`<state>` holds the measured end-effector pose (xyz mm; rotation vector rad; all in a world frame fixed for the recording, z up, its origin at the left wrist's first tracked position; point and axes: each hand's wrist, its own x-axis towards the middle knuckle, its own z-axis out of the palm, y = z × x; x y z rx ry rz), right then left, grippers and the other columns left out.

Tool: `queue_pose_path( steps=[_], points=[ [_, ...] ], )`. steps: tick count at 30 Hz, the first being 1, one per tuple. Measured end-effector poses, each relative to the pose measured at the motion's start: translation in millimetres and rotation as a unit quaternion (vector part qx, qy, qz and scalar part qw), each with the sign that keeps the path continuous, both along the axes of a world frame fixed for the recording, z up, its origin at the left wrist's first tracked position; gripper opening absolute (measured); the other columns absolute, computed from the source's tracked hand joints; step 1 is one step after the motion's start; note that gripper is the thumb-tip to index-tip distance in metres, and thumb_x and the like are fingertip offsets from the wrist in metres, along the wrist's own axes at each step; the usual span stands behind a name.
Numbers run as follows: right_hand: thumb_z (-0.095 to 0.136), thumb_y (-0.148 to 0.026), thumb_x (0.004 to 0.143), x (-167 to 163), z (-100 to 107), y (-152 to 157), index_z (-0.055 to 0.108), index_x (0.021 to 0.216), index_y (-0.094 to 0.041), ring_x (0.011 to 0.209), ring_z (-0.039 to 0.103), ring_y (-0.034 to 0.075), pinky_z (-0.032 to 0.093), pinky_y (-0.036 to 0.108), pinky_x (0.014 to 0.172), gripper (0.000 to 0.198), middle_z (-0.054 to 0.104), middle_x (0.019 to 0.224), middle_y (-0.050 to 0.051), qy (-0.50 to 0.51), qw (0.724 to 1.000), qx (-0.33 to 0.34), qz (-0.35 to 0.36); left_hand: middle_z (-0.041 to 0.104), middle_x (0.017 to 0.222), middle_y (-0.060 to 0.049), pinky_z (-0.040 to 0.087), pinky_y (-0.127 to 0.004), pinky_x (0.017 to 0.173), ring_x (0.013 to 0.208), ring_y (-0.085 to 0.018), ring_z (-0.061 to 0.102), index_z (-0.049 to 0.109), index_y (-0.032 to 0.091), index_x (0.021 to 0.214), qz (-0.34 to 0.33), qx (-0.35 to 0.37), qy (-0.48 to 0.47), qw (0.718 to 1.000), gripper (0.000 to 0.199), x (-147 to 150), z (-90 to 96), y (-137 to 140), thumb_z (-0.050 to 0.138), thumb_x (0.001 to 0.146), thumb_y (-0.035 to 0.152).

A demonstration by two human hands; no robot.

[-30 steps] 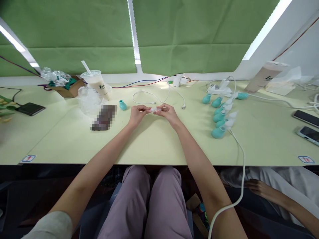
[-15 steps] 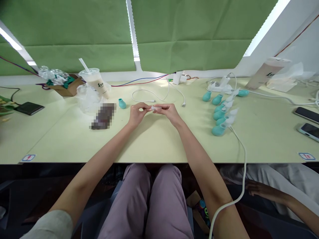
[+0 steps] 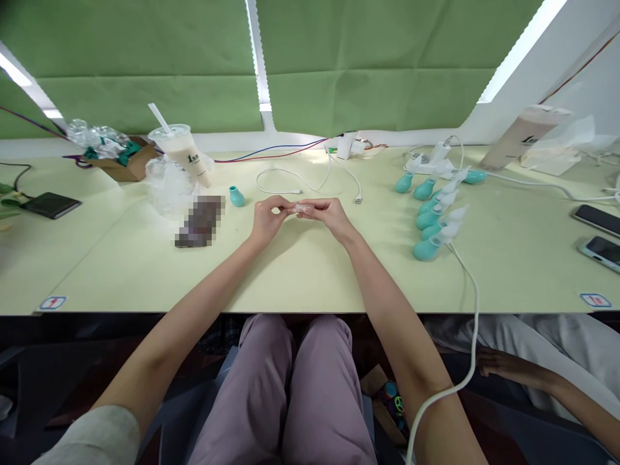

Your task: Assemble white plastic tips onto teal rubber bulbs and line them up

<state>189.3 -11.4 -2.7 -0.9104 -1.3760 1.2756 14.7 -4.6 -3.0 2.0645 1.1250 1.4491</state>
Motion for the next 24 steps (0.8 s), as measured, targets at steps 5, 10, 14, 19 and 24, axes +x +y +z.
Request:
queue_pose_path(
  steps=[5,10,14,19,24],
  points=[
    [0.080,-0.050,0.059,0.2,0.4,-1.3,0.075,0.093,-0.022,0.092,0.068,0.022,0.051,0.045,0.097,0.044,0.074,0.096,0.004,0.008,1.000,0.007,0.011,0.068,0.073,-0.004,0.046,-0.028,0.070,0.067,-0.015,0.057,0.070,0.019,0.071,0.009,-0.018,-0.029,0.999,0.027,3.0,1.2,-3.1,0.065,0.078,0.044],
    [0.081,-0.051,0.057,-3.0,-0.6,1.8,0.074,0.092,-0.020,0.087,0.069,0.021,0.050,0.043,0.097,0.047,0.073,0.094,0.005,0.000,1.000,-0.007,0.002,0.071,0.080,-0.004,0.047,-0.027,0.073,0.071,-0.014,0.060,0.070,0.018,0.079,-0.024,-0.068,-0.029,0.997,0.018,0.2,-2.8,5.2,0.067,0.076,0.036],
    [0.081,-0.047,0.056,-5.1,0.0,8.9,0.068,0.099,-0.022,0.083,0.069,0.019,0.052,0.040,0.091,0.051,0.072,0.088,0.003,-0.019,0.999,0.022,-0.035,0.072,0.084,-0.003,0.046,-0.026,0.073,0.071,-0.015,0.062,0.071,0.018,0.091,-0.016,-0.081,-0.010,0.997,0.017,-2.5,-8.1,15.0,0.061,0.079,0.025],
    [0.083,-0.039,0.051,-2.2,-3.2,13.8,0.065,0.097,-0.022,0.083,0.068,0.020,0.053,0.039,0.087,0.052,0.072,0.084,0.003,-0.067,0.995,0.032,-0.067,0.070,0.076,-0.003,0.042,-0.028,0.072,0.073,-0.018,0.059,0.072,0.020,0.077,0.006,-0.030,0.117,0.993,0.018,-4.9,-11.8,17.2,0.054,0.081,0.024],
    [0.082,-0.035,0.052,-0.6,-8.3,12.6,0.070,0.085,-0.018,0.082,0.069,0.022,0.052,0.041,0.086,0.039,0.073,0.087,0.007,-0.089,0.994,0.021,-0.057,0.065,0.071,-0.006,0.039,-0.028,0.069,0.073,-0.019,0.055,0.069,0.020,0.073,-0.006,0.004,0.174,0.985,0.022,-6.4,-13.6,11.1,0.049,0.082,0.017]
  ],
)
